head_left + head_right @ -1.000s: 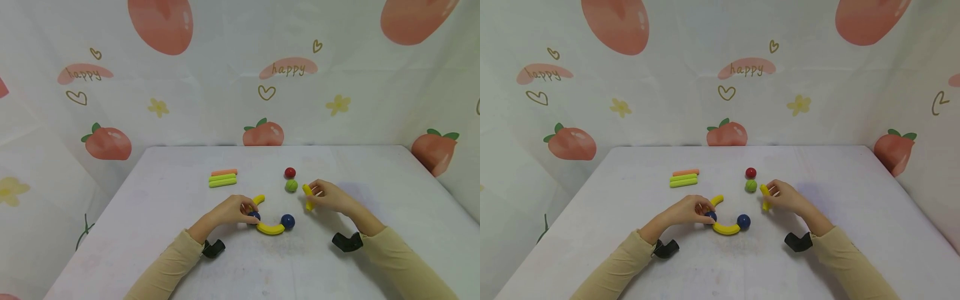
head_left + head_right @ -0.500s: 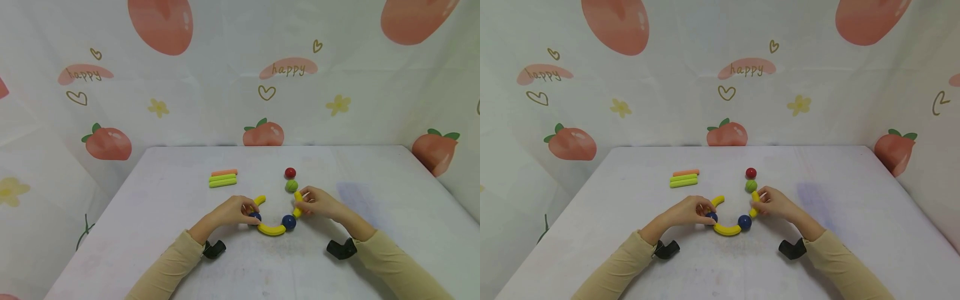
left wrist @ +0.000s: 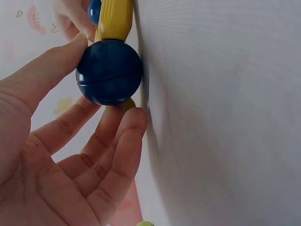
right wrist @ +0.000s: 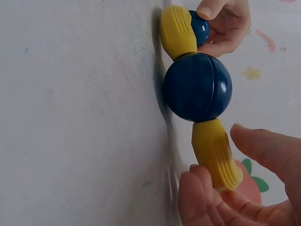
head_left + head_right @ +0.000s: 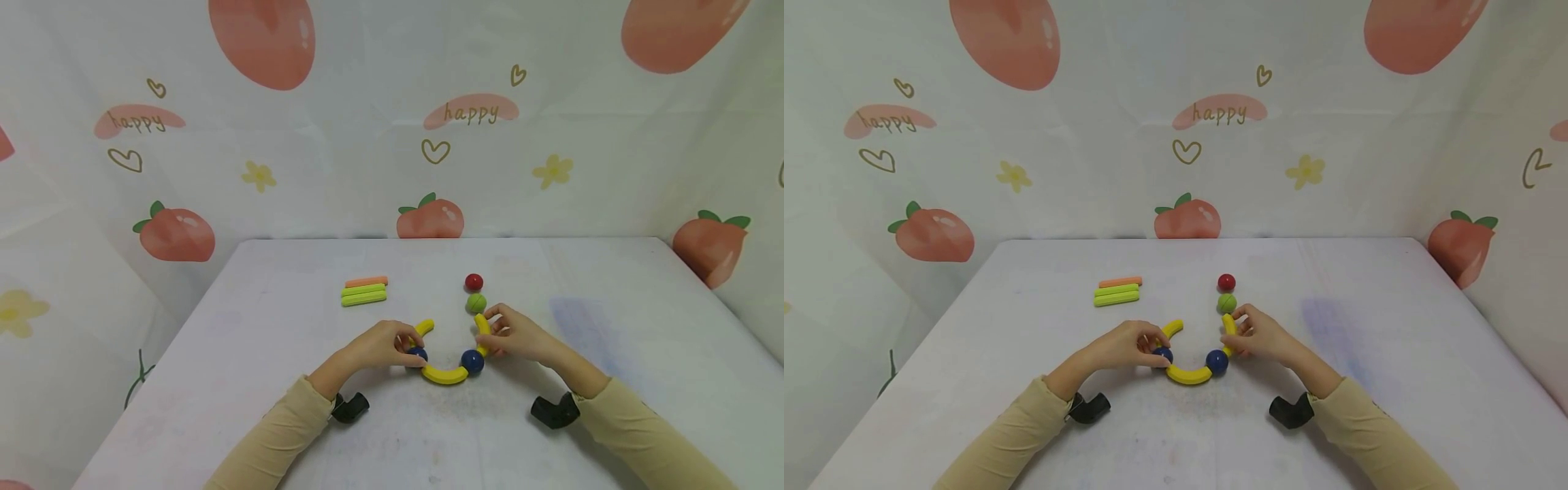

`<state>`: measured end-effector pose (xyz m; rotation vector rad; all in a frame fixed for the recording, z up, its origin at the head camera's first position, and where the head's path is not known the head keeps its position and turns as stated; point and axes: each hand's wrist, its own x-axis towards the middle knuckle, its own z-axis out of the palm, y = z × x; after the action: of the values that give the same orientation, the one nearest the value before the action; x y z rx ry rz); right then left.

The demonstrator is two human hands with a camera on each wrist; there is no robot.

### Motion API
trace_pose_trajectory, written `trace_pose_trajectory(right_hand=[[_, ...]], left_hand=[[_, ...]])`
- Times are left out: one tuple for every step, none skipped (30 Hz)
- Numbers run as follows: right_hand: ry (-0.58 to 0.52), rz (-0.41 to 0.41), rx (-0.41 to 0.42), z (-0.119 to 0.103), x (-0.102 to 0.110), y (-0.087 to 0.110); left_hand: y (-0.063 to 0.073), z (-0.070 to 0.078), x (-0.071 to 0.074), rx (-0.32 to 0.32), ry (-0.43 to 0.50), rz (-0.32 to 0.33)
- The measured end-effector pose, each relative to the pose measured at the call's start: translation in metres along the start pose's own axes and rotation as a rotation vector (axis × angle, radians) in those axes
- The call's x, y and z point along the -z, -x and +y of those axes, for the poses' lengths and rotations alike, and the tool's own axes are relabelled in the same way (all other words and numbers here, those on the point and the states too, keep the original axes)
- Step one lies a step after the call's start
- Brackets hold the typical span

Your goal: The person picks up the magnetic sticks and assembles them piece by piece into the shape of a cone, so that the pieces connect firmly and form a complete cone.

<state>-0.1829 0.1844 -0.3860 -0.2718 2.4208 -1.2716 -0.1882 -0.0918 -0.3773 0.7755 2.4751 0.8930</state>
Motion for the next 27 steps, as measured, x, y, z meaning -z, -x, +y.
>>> trace_pose_trajectory(right_hand=[[0.004, -0.007, 0.004, 0.0001, -0.0002, 0.0001], [0.006, -0.01, 0.002, 0.0002, -0.0006, 0.0001], [0.007, -0.015, 0.004, 0.0004, -0.0007, 0.0001], [0.007, -0.018, 0.006, 0.0005, -0.0009, 0.0001], [0.01, -0.023, 0.011, 0.0009, -0.001, 0.0003], [0.014, -0.026, 0.014, 0.0011, -0.0012, 0.0004], [0.02, -0.032, 0.023, 0.0014, -0.0013, 0.0006], [0.021, -0.035, 0.027, 0.0017, -0.0016, 0.0008], [0.023, -0.042, 0.036, 0.002, -0.0017, 0.0011], [0.024, -0.047, 0.043, 0.0022, -0.002, 0.0014], [0.026, -0.05, 0.048, 0.0025, -0.0022, 0.0015], [0.026, -0.052, 0.053, 0.0024, -0.0025, 0.0018], [0.026, -0.054, 0.056, 0.0025, -0.0026, 0.0018], [0.023, -0.055, 0.056, 0.0024, -0.0028, 0.0019], [0.022, -0.057, 0.056, 0.0022, -0.0028, 0.0019], [0.023, -0.059, 0.055, 0.002, -0.003, 0.0018], [0.026, -0.061, 0.052, 0.0017, -0.0031, 0.0017], [0.028, -0.066, 0.047, 0.0013, -0.0033, 0.0015], [0.029, -0.071, 0.04, 0.0007, -0.0034, 0.0014], [0.031, -0.077, 0.03, -0.0003, -0.0038, 0.0015], [0.037, -0.082, 0.019, -0.0012, -0.0043, 0.0017], [0.045, -0.086, 0.008, -0.0021, -0.0049, 0.0019], [0.052, -0.092, -0.001, -0.0031, -0.0054, 0.0022], [0.059, -0.098, -0.008, -0.004, -0.006, 0.0026], [0.069, -0.103, -0.013, -0.0051, -0.0068, 0.0031], [0.082, -0.107, -0.014, -0.0059, -0.0075, 0.0034], [0.093, -0.11, -0.009, -0.0063, -0.0082, 0.0038]], left_hand=[[0.0004, 0.0003, 0.0, -0.001, 0.002, 0.001], [0.0009, 0.0007, 0.0001, -0.001, 0.004, 0.001], [0.0014, 0.0012, 0.0002, -0.002, 0.007, 0.002], [0.0019, 0.0017, 0.0002, 0.001, 0.01, 0.003], [0.0024, 0.0023, 0.0002, 0.002, 0.011, 0.003], [0.0028, 0.0027, 0.0003, 0.002, 0.012, 0.003], [0.003, 0.0031, 0.0003, 0.001, 0.012, 0.003], [0.0032, 0.0035, 0.0004, 0.0, 0.012, 0.002], [0.0033, 0.0039, 0.0004, 0.0, 0.011, 0.001], [0.0034, 0.004, 0.0003, 0.0, 0.011, 0.001], [0.0033, 0.0041, 0.0003, -0.001, 0.009, 0.0], [0.0032, 0.0041, 0.0002, -0.001, 0.009, -0.002], [0.0031, 0.0041, 0.0001, 0.0, 0.009, -0.003], [0.0031, 0.004, 0.0, 0.0, 0.01, -0.004], [0.003, 0.004, 0.0, 0.001, 0.012, -0.005], [0.003, 0.004, -0.0001, 0.001, 0.012, -0.006], [0.0029, 0.0042, 0.0, 0.001, 0.013, -0.007], [0.0028, 0.0042, 0.0, 0.0, 0.013, -0.009], [0.0026, 0.0041, -0.0001, -0.001, 0.012, -0.01], [0.0024, 0.0041, -0.0002, -0.002, 0.014, -0.012], [0.0022, 0.0041, -0.0003, -0.003, 0.015, -0.015], [0.0019, 0.0039, -0.0006, -0.004, 0.017, -0.017], [0.0016, 0.0038, -0.0008, -0.005, 0.017, -0.02], [0.0012, 0.0035, -0.0011, -0.006, 0.018, -0.022], [0.0009, 0.0033, -0.0015, -0.006, 0.019, -0.024], [0.0008, 0.0033, -0.0017, -0.007, 0.021, -0.025], [0.0006, 0.0031, -0.002, -0.007, 0.019, -0.026]])
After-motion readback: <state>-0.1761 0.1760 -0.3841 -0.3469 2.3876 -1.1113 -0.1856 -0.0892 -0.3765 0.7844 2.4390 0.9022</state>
